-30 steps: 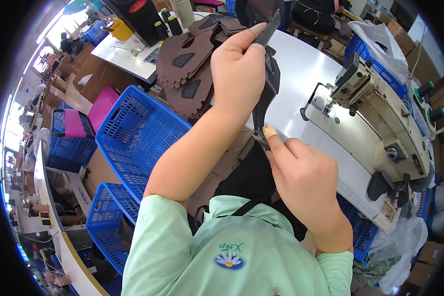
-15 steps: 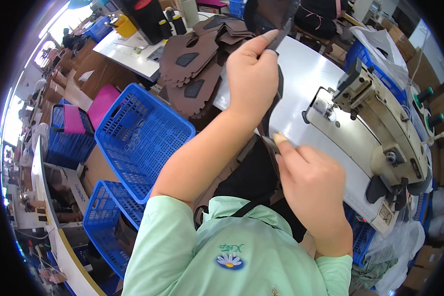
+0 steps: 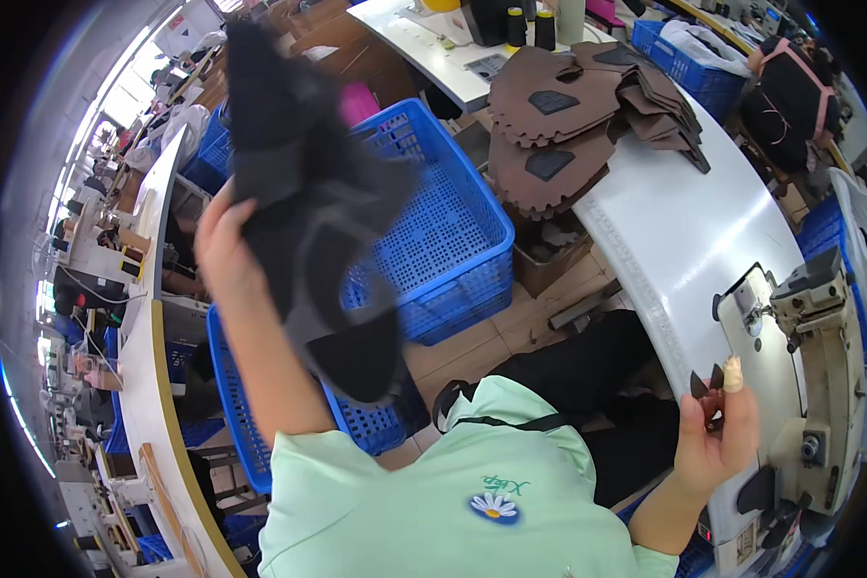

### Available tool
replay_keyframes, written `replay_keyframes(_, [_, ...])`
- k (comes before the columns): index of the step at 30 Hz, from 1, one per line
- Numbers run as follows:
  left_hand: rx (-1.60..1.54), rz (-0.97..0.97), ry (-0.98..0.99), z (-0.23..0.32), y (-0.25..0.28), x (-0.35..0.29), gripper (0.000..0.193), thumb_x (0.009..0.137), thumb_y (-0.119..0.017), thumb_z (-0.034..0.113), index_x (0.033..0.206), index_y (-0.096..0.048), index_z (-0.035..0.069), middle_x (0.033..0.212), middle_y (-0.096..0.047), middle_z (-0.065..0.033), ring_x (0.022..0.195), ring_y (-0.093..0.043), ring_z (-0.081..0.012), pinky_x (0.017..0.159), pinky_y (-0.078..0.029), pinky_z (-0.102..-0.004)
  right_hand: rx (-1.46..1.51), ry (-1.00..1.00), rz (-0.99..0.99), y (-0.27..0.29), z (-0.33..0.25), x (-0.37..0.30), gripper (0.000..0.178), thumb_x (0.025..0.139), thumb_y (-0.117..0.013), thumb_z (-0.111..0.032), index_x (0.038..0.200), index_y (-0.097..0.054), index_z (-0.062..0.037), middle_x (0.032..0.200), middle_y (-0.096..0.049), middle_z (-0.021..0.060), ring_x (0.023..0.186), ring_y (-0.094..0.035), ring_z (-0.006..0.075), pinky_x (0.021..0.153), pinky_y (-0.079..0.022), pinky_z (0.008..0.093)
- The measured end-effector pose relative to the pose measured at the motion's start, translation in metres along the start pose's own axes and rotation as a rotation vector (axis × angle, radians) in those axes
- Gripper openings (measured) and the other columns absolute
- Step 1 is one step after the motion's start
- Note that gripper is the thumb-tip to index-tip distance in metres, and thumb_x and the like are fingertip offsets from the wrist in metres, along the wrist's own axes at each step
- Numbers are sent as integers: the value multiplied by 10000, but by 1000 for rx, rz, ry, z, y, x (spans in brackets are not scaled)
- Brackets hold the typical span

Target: Stitching components of shoe uppers using an industrial sewing machine.

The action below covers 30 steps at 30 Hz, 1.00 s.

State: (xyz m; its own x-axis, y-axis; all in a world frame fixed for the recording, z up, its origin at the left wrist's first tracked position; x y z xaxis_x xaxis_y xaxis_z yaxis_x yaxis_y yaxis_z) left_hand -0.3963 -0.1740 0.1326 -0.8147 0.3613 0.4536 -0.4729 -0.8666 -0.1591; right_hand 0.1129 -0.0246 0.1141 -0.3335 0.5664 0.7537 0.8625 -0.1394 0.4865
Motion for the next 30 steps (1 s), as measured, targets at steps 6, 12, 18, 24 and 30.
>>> replay_keyframes(6, [1476, 107, -214, -12, 182, -41, 325, 883, -509, 31, 1132, -718, 23, 1015, -729, -184, 943, -711, -265, 854, -531, -349, 89, -41, -121, -39, 8, 9, 461, 746, -813, -57, 1171, -659, 30, 788, -661, 111, 574, -585, 173, 498, -444, 263])
replay_keyframes(12, [1606, -26, 275, -188, 280, -136, 298, 861, -580, 82, 1122, -709, 17, 1175, -670, -224, 1124, -627, -370, 999, -479, -420, 173, 13, -148, -44, 17, 13, 397, 729, -825, -72, 1082, -672, 28, 738, -642, 88, 541, -574, 200, 487, -439, 283])
replay_keyframes(18, [1105, -416, -166, -219, -45, -46, 305, 879, -584, 94, 1155, -705, 44, 1315, -618, -175, 1246, -560, -346, 1059, -436, -413, 102, -28, -135, -30, 30, 8, 420, 736, -813, -45, 1124, -667, 21, 744, -637, 87, 534, -585, 160, 500, -478, 263])
replay_keyframes(24, [788, -739, -637, -188, -360, -17, 554, 849, -697, 304, 1311, -594, 16, 1478, -440, -259, 1392, -387, -414, 1132, -356, -447, 38, -124, -120, -19, 35, 3, 313, 727, -820, -99, 998, -691, -11, 745, -655, 67, 536, -608, 197, 479, -459, 301])
replay_keyframes(30, [903, -1019, -286, -231, -466, 24, 1097, 618, -821, 589, 1460, -423, 8, 1385, -518, -305, 1329, -479, -401, 1103, -387, -446, -128, -248, -86, 9, 49, -14, 265, 727, -819, -98, 941, -684, -18, 750, -663, 70, 542, -616, 202, 490, -464, 305])
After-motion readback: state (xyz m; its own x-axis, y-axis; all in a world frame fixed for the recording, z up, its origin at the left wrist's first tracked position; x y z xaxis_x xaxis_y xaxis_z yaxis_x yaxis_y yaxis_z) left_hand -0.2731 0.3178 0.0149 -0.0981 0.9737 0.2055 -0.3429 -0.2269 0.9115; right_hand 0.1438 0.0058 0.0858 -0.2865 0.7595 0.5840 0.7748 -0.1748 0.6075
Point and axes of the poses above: each hand's wrist, its own x-axis towards the middle knuckle, its own y-axis out of the back of the hand, z = x × y, the point moved 6 cm from there along x, towards the middle knuckle
